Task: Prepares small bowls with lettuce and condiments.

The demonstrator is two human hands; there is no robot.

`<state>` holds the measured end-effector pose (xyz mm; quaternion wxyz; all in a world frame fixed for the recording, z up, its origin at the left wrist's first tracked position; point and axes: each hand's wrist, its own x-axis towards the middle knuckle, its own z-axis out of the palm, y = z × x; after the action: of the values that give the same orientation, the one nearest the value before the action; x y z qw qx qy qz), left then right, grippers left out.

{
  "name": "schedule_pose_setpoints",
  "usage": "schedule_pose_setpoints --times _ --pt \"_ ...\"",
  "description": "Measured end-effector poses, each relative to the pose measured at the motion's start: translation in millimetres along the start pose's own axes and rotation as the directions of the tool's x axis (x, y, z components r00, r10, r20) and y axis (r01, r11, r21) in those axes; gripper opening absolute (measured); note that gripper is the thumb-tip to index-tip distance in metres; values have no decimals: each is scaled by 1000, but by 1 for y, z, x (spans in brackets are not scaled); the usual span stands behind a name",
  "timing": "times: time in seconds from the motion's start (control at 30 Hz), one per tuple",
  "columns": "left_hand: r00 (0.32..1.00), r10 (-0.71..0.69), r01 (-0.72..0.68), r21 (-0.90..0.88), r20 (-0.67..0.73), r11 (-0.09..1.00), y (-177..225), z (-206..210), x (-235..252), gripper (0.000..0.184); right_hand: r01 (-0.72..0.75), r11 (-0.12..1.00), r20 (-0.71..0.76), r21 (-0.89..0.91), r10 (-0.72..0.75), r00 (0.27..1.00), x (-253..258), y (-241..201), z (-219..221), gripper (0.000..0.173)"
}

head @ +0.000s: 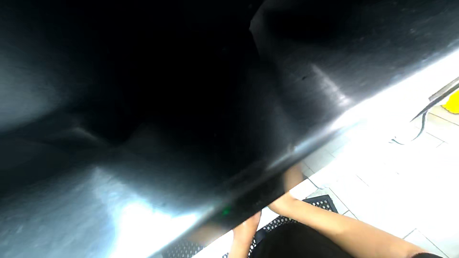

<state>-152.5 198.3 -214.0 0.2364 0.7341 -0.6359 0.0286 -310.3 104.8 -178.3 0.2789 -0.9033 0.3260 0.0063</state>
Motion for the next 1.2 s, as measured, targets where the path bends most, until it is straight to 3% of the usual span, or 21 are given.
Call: schedule_pose_setpoints --times 0.07,0.13,0.23,0.37,0.63,0.73,0.87,0.97,1.0,1.07,1.13,1.2 --pt "999 9 -9 5 -33 1000 -3 6 -2 25 59 998 -47 -2 -59 997 -1 5 4 25" --pt "1000 -22 21 43 13 999 -1 6 0 24 37 999 -38 0 -37 999 -4 3 -2 26" --pt "993 -71 63 83 94 995 1 0 3 21 -20 999 -136 -38 14 991 -6 -3 -12 27" --pt "996 -89 89 -1 27 996 4 -6 5 9 31 987 -236 -158 -68 969 8 3 1 19" --pt "951 -205 166 174 233 971 16 -5 19 32 -52 978 -17 -202 50 999 23 4 7 26" --pt "939 -217 183 145 267 972 18 -13 20 31 -54 989 25 -140 58 998 18 2 -1 29" --pt "987 -137 133 44 81 990 14 -20 17 17 -4 993 -93 -118 -7 996 5 -4 -9 26" --pt "994 -94 93 -18 -57 996 17 -31 36 18 66 994 -204 -91 -83 976 -7 -7 -12 26" --pt "993 -114 113 -31 -33 993 22 -40 50 21 83 994 -229 -78 -99 968 -10 -7 -15 27" --pt "955 -243 253 -41 171 966 38 -72 91 30 112 993 -268 -45 -120 956 -17 -5 -19 30" --pt "926 -322 340 -69 197 938 39 -85 132 33 133 991 -268 -21 -134 954 -24 -2 -22 31" --pt "921 -385 378 -103 -59 920 -3 -54 164 33 170 985 -244 -6 -166 956 -32 3 -20 31"
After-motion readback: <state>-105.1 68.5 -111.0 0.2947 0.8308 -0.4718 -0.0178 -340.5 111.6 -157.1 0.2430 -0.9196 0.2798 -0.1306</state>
